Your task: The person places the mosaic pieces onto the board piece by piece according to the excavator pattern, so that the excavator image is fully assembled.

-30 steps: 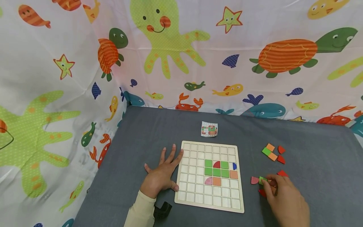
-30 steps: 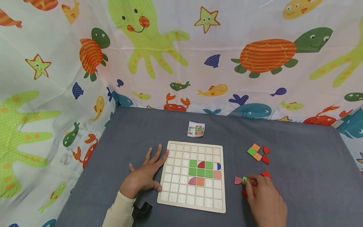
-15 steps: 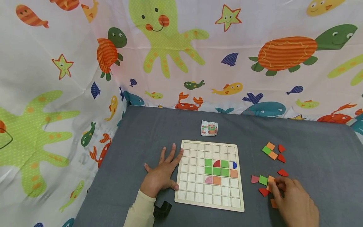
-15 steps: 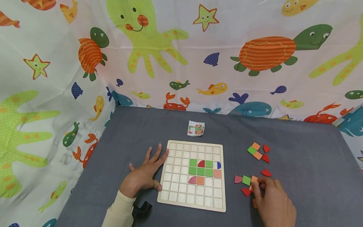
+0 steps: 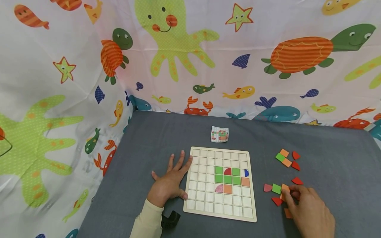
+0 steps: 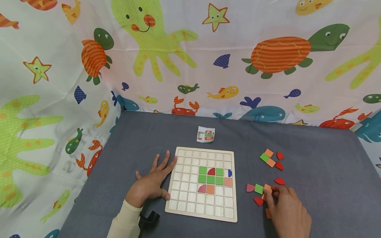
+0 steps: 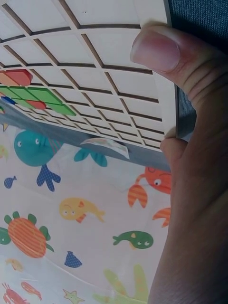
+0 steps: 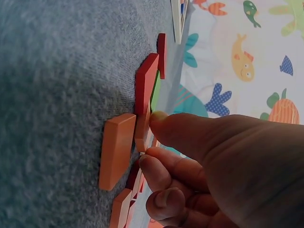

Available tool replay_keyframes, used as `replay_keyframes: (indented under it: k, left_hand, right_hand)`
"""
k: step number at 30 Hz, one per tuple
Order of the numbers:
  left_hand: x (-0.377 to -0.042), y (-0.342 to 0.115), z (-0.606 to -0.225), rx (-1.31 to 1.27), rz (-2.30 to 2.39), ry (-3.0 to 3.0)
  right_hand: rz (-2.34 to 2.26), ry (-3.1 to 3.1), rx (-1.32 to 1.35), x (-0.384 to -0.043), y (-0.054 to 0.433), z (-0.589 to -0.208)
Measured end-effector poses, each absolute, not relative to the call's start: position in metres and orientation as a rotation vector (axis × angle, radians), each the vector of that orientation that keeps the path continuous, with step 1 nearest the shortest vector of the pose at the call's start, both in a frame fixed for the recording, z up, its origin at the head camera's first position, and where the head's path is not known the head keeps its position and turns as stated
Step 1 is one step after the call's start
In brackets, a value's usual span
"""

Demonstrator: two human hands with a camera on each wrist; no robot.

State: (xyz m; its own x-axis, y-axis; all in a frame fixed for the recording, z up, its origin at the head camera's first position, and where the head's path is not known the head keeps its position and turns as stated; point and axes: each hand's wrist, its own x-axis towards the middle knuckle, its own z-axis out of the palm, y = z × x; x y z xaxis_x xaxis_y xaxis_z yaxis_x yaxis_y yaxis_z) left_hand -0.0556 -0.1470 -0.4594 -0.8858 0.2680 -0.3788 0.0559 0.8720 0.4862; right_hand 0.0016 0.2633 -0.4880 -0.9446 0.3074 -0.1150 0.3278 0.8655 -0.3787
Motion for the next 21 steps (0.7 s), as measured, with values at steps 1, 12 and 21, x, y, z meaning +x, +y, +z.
replay_keyframes:
  k: [1, 12, 21]
  left_hand:
    - [-0.056, -0.147, -0.459, 0.237, 0.658, 2.6]
    - [-0.055, -0.149, -0.463, 0.233, 0.643, 2.603]
    - [-0.055, -0.148, -0.46, 0.231, 0.669, 2.607]
  right_hand:
    - [-0.617, 2.984, 0.511, 0.001, 0.263, -0.488]
    - [-0.591, 2.917, 0.497, -0.007, 0.263, -0.485]
    - [-0.547, 2.945, 0.454, -0.013, 0.259, -0.482]
